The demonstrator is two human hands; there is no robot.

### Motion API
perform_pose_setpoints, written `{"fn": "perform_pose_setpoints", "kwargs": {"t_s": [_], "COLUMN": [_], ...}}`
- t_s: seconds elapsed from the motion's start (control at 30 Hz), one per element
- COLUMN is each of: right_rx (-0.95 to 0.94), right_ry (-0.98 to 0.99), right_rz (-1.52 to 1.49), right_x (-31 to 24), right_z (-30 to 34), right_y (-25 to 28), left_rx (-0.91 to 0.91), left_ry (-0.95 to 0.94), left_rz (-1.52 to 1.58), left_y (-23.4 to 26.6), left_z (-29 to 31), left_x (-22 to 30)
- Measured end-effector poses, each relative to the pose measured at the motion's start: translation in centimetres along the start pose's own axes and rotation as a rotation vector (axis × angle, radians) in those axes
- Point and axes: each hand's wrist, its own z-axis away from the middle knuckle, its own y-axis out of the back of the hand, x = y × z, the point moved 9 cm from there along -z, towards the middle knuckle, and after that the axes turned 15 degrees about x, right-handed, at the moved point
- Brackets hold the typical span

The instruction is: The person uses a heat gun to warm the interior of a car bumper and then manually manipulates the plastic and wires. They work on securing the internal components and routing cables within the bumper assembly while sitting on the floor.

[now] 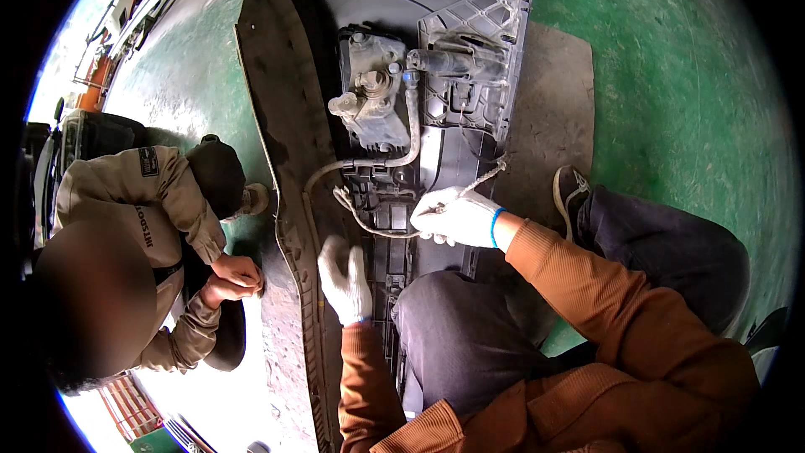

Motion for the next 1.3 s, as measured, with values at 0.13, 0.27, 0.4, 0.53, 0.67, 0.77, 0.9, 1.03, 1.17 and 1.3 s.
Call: {"fn": "perform_pose_setpoints", "kwargs": {"t_s": [0.13, 0.27, 0.4, 0.53, 0.67, 0.77, 0.9, 1.03, 1.17, 1.3], "right_rx": [-0.022, -0.099, -0.072, 0.021, 0.043, 0.003, 0.035, 0.079, -0.023, -0.018], "right_ry": [-0.018, -0.014, -0.116, -0.083, -0.072, -0.032, -0.002, 0.105, 0.053, 0.052], "right_rz": [0.012, 0.004, -0.282, -0.598, -0.638, -0.698, -0.608, -0.558, -0.645, -0.592], "right_x": [-0.1, 0.3, 1.4, 2.0, 2.0, 1.9, 1.6, 1.8, 4.1, 5.4], "right_z": [0.1, 0.1, -0.5, -2.1, -2.9, -4.1, -5.3, -4.9, -5.0, -5.1], "right_y": [-0.6, -1.4, -1.0, -1.4, -2.2, -1.9, -0.9, -0.5, -2.7, -3.2], "left_rx": [0.096, 0.073, 0.161, 0.042, 0.080, 0.094, 0.081, 0.105, 0.175, 0.140], "left_ry": [-0.140, -0.282, 0.012, 0.164, 0.356, 0.364, 0.340, 0.304, 0.397, 0.327], "left_rz": [0.123, 0.152, 0.135, 0.138, 0.302, 0.401, 0.385, 0.388, 0.469, 0.384], "left_y": [-3.0, -5.3, -5.6, -8.2, -10.3, -11.8, -12.3, -12.5, -13.0, -12.8], "left_z": [-4.4, -6.1, -6.6, -6.2, -5.7, -5.6, -5.6, -5.1, -4.5, -4.8], "left_x": [4.3, 5.2, -0.7, -2.8, -4.4, -5.8, -9.8, -10.6, -10.6, -11.8]}}
